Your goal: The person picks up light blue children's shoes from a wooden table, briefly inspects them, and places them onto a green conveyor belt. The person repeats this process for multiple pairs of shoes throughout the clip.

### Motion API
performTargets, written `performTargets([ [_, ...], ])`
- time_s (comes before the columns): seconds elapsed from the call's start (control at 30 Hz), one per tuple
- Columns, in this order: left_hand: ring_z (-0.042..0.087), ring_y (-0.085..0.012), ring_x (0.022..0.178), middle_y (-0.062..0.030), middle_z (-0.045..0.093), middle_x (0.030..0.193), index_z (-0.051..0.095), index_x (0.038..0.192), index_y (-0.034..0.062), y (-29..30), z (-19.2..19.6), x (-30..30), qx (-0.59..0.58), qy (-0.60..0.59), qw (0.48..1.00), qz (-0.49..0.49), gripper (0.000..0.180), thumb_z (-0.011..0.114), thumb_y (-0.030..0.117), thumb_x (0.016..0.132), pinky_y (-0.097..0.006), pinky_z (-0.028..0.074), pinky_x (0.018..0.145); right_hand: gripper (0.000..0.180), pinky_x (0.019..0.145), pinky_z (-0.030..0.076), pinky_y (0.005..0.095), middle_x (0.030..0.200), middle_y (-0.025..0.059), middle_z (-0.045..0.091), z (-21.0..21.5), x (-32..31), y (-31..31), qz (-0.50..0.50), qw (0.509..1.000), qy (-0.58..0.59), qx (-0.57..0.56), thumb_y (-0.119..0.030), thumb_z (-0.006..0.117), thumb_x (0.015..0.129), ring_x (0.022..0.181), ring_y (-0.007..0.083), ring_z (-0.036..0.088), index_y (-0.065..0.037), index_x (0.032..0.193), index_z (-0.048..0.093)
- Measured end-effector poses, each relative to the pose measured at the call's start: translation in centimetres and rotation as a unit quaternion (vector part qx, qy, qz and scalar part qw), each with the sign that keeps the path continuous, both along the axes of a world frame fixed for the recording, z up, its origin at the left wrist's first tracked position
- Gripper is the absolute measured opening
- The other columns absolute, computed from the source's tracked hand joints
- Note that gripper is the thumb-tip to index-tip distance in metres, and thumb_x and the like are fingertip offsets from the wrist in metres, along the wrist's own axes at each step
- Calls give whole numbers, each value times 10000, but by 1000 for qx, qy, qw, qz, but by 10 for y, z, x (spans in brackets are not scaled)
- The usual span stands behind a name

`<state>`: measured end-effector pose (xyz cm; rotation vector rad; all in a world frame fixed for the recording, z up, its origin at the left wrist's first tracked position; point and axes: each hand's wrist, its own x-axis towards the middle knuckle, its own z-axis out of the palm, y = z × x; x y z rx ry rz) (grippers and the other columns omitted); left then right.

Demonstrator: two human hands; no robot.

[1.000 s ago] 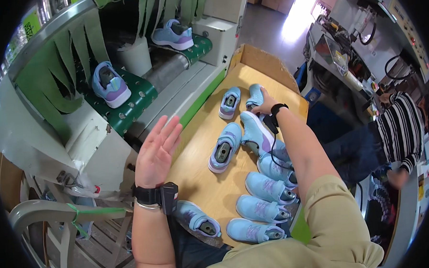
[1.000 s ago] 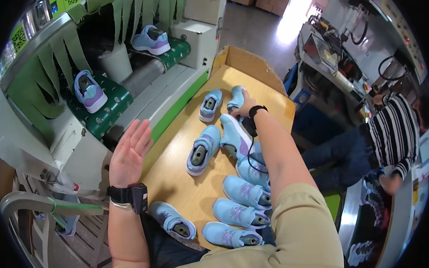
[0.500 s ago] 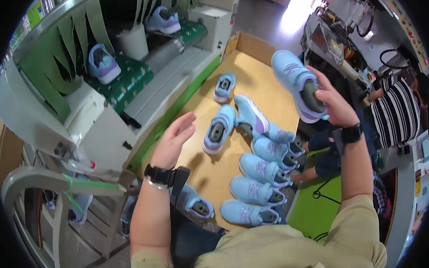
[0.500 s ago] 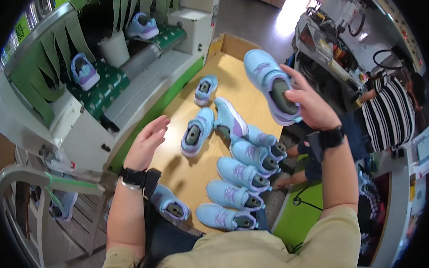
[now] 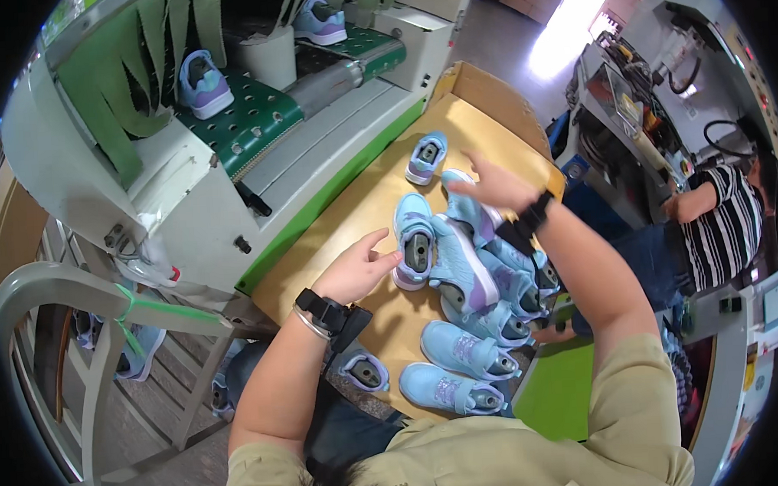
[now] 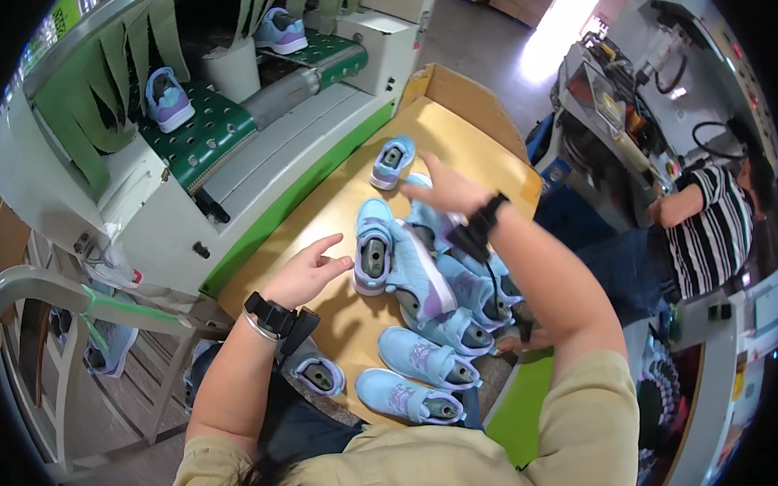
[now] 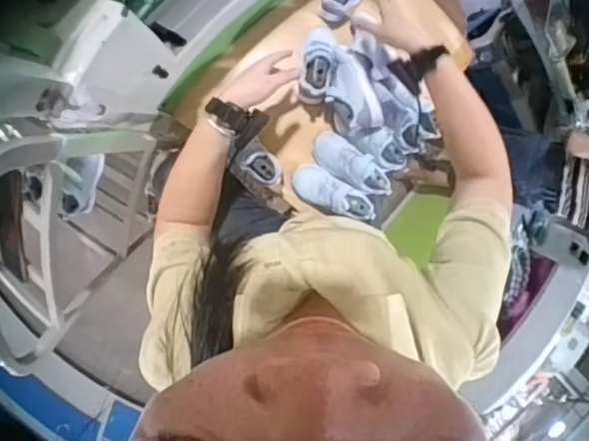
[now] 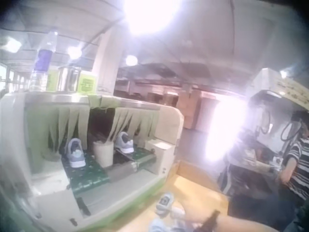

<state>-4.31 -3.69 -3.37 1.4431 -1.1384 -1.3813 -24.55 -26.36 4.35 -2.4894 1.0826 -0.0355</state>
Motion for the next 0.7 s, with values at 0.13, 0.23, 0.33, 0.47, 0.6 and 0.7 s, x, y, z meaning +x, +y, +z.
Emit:
performTargets([
  [0.13, 647, -200, 1069, -166, 682, 1159, 355, 1463, -38, 3, -2, 21, -43, 24, 998, 37, 604, 592, 262, 995, -309, 481, 961, 843, 546, 536, 351, 1087, 221, 665, -22, 93, -86, -119, 980, 141, 74, -622, 674, 825, 711, 246, 691, 41, 1318, 506],
  [0.23, 641, -189, 1064, -150, 684, 1149, 388, 1430, -54, 3, -7, 33, -94, -1, 993, 69, 574, 599, 246, 989, -297, 488, 941, 609, 540, 508, 337, 838, 131, 682, -76, 108, -125, -121, 978, 168, 25, -531, 737, 766, 618, 211, 647, 12, 1030, 661],
  [0.33, 625, -186, 1082, -138, 681, 1159, 429, 1394, -63, 3, -18, 51, -125, 1, 984, 131, 538, 605, 233, 981, -301, 487, 937, 584, 721, 528, 357, 1038, 143, 670, -89, 94, -128, -113, 987, 108, 35, -255, 764, 713, 880, 211, 651, 17, 1206, 608],
  [0.47, 630, -177, 1068, -121, 672, 1200, 486, 1350, -51, 11, 4, 57, -124, 28, 980, 152, 497, 575, 284, 994, -296, 476, 945, 549, 583, 527, 301, 884, 107, 666, -39, 67, -103, -114, 984, -63, 123, -258, 774, 756, 691, 161, 626, -40, 1229, 601],
  [0.6, 629, -231, 1121, -121, 635, 1257, 417, 1414, 2, 21, 25, 30, -90, 183, 975, 94, 628, 543, 452, 993, -360, 530, 894, 524, 677, 468, 217, 932, 22, 658, 53, 56, 20, 43, 984, -145, 96, -204, 698, 846, 789, 92, 599, -124, 1343, 553],
  [0.7, 637, -278, 1121, -130, 616, 1273, 363, 1452, 57, 32, 32, 6, -121, 355, 927, -10, 681, 498, 533, 984, -415, 566, 838, 563, 765, 500, 260, 943, 39, 652, 78, 52, 117, 144, 943, -241, 179, -153, 720, 868, 844, 104, 608, -102, 1387, 509],
])
